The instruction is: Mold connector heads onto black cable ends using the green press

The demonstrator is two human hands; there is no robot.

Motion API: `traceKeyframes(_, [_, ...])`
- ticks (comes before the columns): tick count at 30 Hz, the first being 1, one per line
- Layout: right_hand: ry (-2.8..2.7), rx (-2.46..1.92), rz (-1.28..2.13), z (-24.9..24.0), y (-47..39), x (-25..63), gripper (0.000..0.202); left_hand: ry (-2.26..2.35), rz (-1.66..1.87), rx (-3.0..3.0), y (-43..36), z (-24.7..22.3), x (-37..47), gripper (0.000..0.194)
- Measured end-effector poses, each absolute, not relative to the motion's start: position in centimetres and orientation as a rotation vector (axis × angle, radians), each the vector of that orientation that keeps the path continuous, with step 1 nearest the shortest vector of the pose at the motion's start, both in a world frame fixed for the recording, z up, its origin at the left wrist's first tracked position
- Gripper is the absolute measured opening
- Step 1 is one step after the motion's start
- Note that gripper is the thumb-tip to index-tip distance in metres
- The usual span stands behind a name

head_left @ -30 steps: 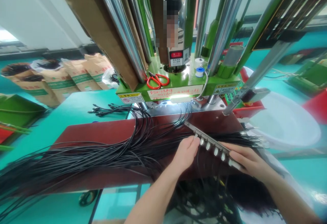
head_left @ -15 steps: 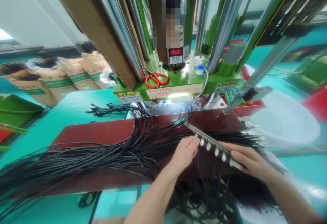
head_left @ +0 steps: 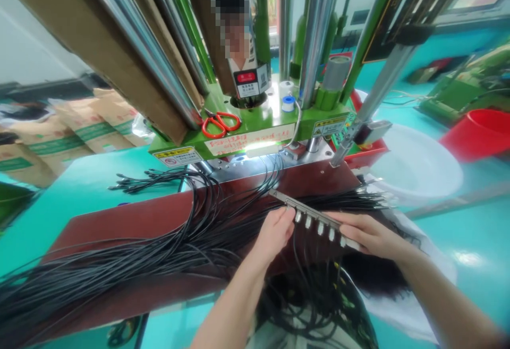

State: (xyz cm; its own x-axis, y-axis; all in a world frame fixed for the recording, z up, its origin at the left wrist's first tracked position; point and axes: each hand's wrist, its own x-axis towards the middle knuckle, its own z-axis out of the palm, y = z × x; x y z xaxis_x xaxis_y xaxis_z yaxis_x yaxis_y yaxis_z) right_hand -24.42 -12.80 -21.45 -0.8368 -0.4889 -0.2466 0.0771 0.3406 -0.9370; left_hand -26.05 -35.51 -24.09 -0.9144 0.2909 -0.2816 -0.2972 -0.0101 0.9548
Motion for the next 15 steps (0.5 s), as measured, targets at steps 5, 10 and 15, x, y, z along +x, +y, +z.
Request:
traceKeyframes(5, [2.139, -0.304, -1.506, -20.6, -12.8, -24.4, 0.052, 1.997, 1.889, -0.011, -35.0, -23.8, -26.2, 0.039])
traceKeyframes(10, [2.188, -0.320, -1.351, -18.3, -11.2, -26.2, 0.045, 2.621, 1.339, 0.152, -35.0, -22.2, -24.9, 0.026])
traceKeyframes(15, [2.220, -0.443, -1.062, -16.6, -10.7, -29.7, 0.032, 2.813, 0.918, 0.312, -36.1, -20.6, -23.4, 0.029])
